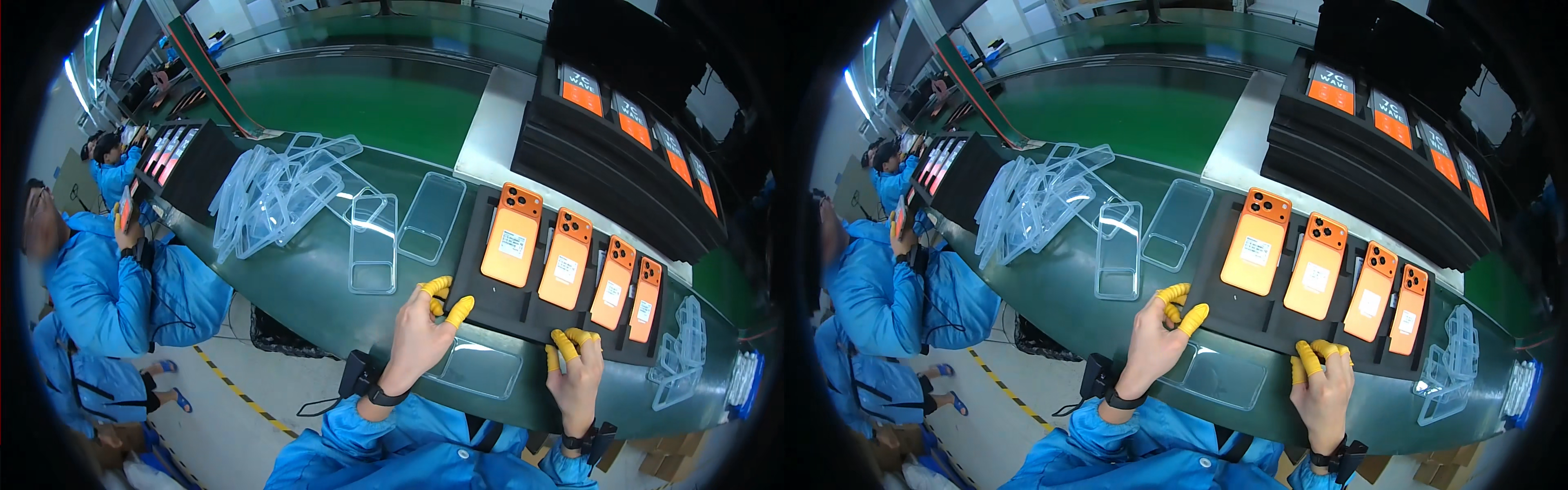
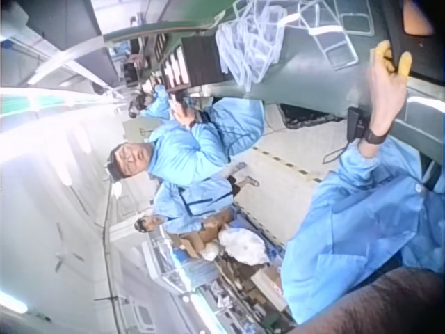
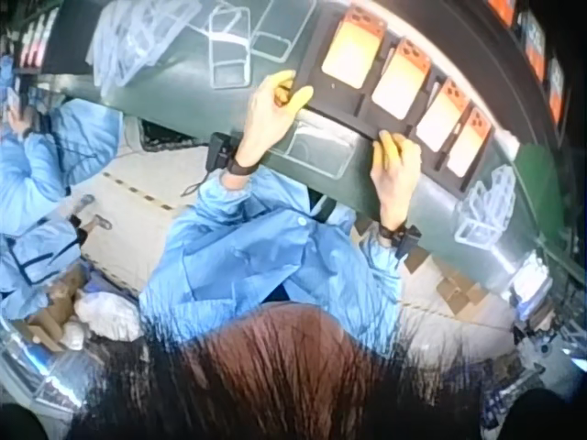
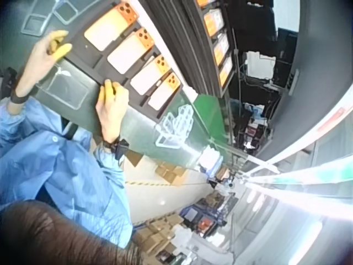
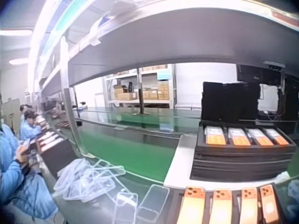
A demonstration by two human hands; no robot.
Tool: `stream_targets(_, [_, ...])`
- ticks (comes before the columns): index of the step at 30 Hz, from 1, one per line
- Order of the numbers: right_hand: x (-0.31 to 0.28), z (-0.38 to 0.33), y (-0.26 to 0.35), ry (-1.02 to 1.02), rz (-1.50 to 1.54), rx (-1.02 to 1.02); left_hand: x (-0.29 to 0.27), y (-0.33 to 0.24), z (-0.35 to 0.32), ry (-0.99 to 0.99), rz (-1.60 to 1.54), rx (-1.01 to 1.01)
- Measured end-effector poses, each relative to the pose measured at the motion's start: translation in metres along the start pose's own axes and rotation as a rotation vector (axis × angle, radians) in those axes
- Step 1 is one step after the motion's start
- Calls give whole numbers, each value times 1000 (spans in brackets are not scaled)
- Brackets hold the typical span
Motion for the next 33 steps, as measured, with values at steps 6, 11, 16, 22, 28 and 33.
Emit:
stream_targets(6, [12,8,-1,61,5,-35,-20,-9,-16,-156,144,192])
stream_targets(11, [2,26,4,75,67,-82,-49,8,-23,-159,154,236])
stream_targets(16, [-16,62,5,29,56,-133,-68,11,-42,-51,111,306])
stream_targets(22, [-18,121,18,249,-331,-254,-62,28,-62,206,230,419])
stream_targets(28, [-20,157,57,306,-121,12,-69,45,-72,280,199,429])
stream_targets(33, [67,120,-61,127,-138,25,-56,33,-48,362,287,487])
Point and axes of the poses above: each hand's wrist, its own z-axis towards the middle knuckle, its own x-axis out of the palm, y = z × x, the point moved 6 cm from there along z, towards the middle knuckle, and after that the axes turned 13 degrees about -x, right-handed, at the moved point
